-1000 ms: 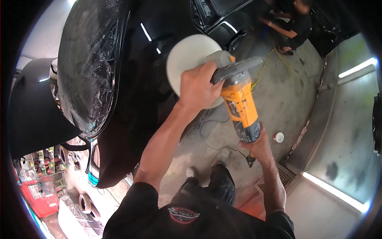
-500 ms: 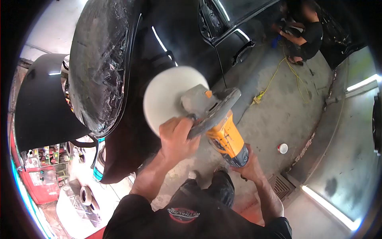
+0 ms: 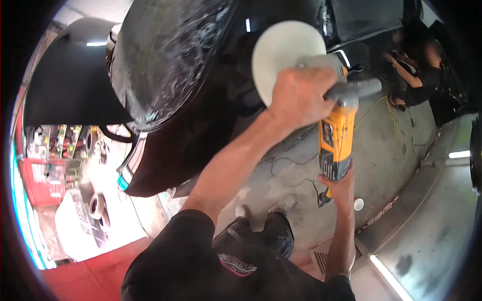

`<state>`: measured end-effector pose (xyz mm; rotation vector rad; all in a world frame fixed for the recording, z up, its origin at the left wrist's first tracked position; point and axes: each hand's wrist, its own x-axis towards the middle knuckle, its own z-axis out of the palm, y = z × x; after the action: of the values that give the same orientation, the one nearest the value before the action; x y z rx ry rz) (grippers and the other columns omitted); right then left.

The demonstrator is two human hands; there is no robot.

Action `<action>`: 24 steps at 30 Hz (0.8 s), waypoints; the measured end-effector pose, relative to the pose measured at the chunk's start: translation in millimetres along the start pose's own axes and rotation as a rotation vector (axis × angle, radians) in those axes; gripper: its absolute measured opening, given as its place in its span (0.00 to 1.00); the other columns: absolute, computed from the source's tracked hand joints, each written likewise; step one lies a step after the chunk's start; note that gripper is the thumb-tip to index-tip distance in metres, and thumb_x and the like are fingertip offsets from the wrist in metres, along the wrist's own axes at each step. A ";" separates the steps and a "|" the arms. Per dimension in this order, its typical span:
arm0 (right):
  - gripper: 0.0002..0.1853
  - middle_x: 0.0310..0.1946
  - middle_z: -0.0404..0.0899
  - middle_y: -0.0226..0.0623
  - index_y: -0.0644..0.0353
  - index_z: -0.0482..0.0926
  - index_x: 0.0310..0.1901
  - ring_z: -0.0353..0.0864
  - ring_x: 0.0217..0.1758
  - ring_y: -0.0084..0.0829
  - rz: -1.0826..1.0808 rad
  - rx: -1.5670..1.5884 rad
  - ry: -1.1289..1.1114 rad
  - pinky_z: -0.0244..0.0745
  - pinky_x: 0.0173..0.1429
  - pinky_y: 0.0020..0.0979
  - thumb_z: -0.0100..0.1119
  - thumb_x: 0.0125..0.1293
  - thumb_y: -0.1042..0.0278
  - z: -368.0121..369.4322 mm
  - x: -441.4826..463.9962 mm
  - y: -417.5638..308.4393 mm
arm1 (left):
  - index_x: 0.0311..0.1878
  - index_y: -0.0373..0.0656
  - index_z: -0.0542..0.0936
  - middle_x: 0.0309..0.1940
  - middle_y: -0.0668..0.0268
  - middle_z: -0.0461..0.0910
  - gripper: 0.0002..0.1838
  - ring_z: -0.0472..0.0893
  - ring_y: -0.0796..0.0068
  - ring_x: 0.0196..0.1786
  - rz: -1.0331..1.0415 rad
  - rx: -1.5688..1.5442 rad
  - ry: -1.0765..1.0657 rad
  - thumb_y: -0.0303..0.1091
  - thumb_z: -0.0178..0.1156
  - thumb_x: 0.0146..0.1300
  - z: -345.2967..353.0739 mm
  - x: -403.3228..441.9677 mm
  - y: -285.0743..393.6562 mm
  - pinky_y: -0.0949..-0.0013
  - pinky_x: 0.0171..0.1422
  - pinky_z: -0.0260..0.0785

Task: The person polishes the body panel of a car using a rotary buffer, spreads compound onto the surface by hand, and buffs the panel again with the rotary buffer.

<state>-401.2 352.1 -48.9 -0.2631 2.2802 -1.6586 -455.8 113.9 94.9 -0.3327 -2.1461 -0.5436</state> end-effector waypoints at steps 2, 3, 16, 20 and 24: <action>0.44 0.49 0.81 0.46 0.68 0.66 0.60 0.82 0.53 0.37 0.055 -0.014 -0.064 0.75 0.58 0.38 0.81 0.40 0.75 7.1 -28.8 3.2 | 0.26 0.46 0.75 0.21 0.63 0.78 0.12 0.80 0.57 0.25 -0.092 0.055 -0.102 0.31 0.70 0.40 -18.1 -37.6 5.3 0.58 0.27 0.72; 0.44 0.48 0.82 0.46 0.68 0.66 0.60 0.82 0.52 0.37 0.038 -0.018 -0.068 0.76 0.58 0.38 0.81 0.41 0.75 14.7 -45.3 10.5 | 0.26 0.44 0.75 0.21 0.61 0.77 0.12 0.79 0.56 0.24 -0.130 0.011 -0.104 0.31 0.71 0.42 -31.7 -55.2 10.3 0.58 0.28 0.70; 0.46 0.52 0.82 0.54 0.60 0.64 0.67 0.82 0.58 0.50 0.290 -0.155 -0.361 0.77 0.60 0.43 0.81 0.48 0.64 147.4 -223.1 -9.0 | 0.24 0.37 0.72 0.17 0.60 0.72 0.10 0.75 0.63 0.18 -0.231 0.175 -0.085 0.18 0.64 0.43 -273.7 -237.8 57.8 0.67 0.23 0.64; 0.47 0.51 0.81 0.58 0.59 0.63 0.69 0.81 0.58 0.54 0.267 -0.086 -0.429 0.77 0.61 0.45 0.80 0.49 0.60 169.1 -250.2 3.6 | 0.24 0.38 0.70 0.17 0.61 0.72 0.11 0.74 0.62 0.18 -0.240 0.145 -0.198 0.18 0.64 0.47 -296.1 -264.0 72.3 0.66 0.22 0.64; 0.48 0.53 0.80 0.53 0.61 0.63 0.67 0.80 0.60 0.45 0.374 0.102 -0.391 0.75 0.63 0.41 0.82 0.46 0.62 184.0 -277.2 45.9 | 0.23 0.41 0.71 0.17 0.64 0.72 0.13 0.73 0.63 0.17 -0.198 0.083 -0.410 0.21 0.69 0.48 -260.3 -243.6 82.2 0.65 0.22 0.63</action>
<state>-75.6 292.3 -105.9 -0.1147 1.8187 -1.3849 -98.2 47.1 55.1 -0.1978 -2.6102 -0.5300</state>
